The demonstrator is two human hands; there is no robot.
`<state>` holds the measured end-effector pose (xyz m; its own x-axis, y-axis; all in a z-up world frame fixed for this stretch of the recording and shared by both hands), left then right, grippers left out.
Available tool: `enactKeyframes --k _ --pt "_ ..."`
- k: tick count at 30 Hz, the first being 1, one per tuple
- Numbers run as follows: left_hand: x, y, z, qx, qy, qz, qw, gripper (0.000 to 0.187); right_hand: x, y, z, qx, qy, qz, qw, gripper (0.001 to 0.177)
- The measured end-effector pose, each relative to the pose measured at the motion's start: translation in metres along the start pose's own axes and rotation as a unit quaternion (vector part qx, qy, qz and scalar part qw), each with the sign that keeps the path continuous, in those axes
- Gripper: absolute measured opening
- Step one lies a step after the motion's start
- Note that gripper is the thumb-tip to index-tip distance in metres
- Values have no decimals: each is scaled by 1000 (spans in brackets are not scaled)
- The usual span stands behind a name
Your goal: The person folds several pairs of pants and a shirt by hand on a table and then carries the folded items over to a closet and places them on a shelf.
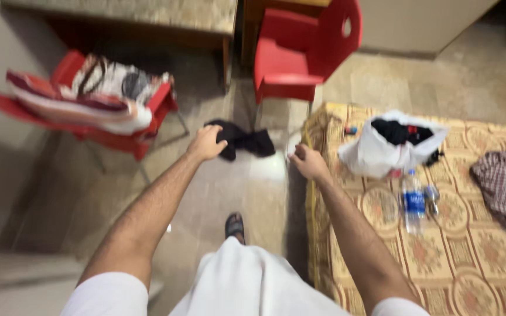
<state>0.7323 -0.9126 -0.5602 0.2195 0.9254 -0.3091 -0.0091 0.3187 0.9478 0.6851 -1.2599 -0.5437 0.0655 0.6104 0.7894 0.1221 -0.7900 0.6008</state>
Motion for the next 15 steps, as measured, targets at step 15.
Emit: enactKeyframes --k 15 --pt "4 15 341 2 -55 -29 998 57 4 68 312 -63 23 45 997 77"
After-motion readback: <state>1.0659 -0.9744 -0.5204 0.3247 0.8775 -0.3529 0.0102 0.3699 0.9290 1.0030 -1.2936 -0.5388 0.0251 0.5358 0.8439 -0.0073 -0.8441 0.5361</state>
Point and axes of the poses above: each hand's wrist, its own z-axis towards the middle knuckle, its own y-axis out of the back of the hand, x = y × z, the point moved 7 cm from there along z, towards the middle knuckle, and after that the axes turned 14 degrees about z, right-handed, at the moved point
